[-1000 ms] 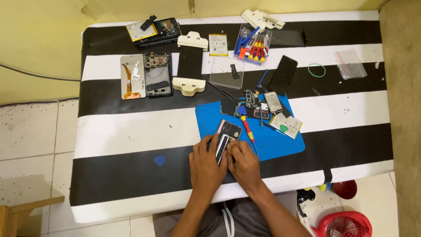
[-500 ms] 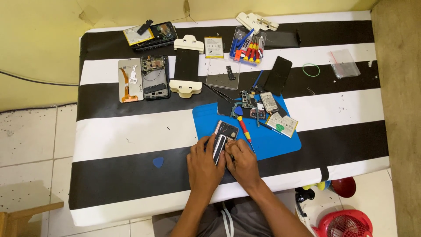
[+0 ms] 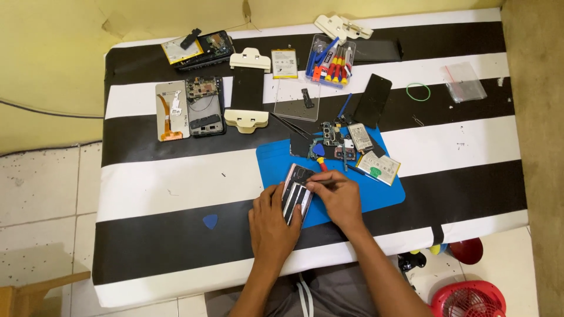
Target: Assembling or disassembling a smartphone housing and internal components using a precision screwdriver
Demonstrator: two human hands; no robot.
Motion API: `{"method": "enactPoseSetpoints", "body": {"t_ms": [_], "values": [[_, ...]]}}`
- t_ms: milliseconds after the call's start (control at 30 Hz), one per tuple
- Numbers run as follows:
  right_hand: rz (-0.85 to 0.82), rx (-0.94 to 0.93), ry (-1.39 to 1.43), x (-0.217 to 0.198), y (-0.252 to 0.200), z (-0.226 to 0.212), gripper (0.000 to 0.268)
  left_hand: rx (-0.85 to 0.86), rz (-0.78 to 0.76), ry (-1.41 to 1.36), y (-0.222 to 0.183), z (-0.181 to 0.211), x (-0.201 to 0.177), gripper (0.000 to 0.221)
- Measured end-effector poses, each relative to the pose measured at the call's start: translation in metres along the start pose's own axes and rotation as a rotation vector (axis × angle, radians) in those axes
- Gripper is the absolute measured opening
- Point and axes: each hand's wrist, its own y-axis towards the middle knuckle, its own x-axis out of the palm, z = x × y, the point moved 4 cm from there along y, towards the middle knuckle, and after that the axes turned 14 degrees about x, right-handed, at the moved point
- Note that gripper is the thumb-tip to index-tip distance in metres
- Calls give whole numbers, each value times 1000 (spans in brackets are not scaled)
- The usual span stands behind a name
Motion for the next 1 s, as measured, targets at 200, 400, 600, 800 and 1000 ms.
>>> {"method": "enactPoseSetpoints", "body": {"t_ms": [200, 400, 600, 800, 1000], "values": [[54, 196, -86, 6, 10, -3, 15, -30, -41, -22, 1, 1, -1, 52], [-53, 191, -42, 9, 21, -9, 16, -31, -58, -12, 1, -4, 7, 53], [-185, 135, 2, 6, 17, -3, 1, 114, 113, 92, -3, -2, 7, 58], [157, 94, 2, -25, -7, 7, 9, 129, 128, 73, -2, -4, 7, 56], [252, 127, 16, -30, -16, 6, 14, 119, 93, 89, -2, -5, 10, 56]]}}
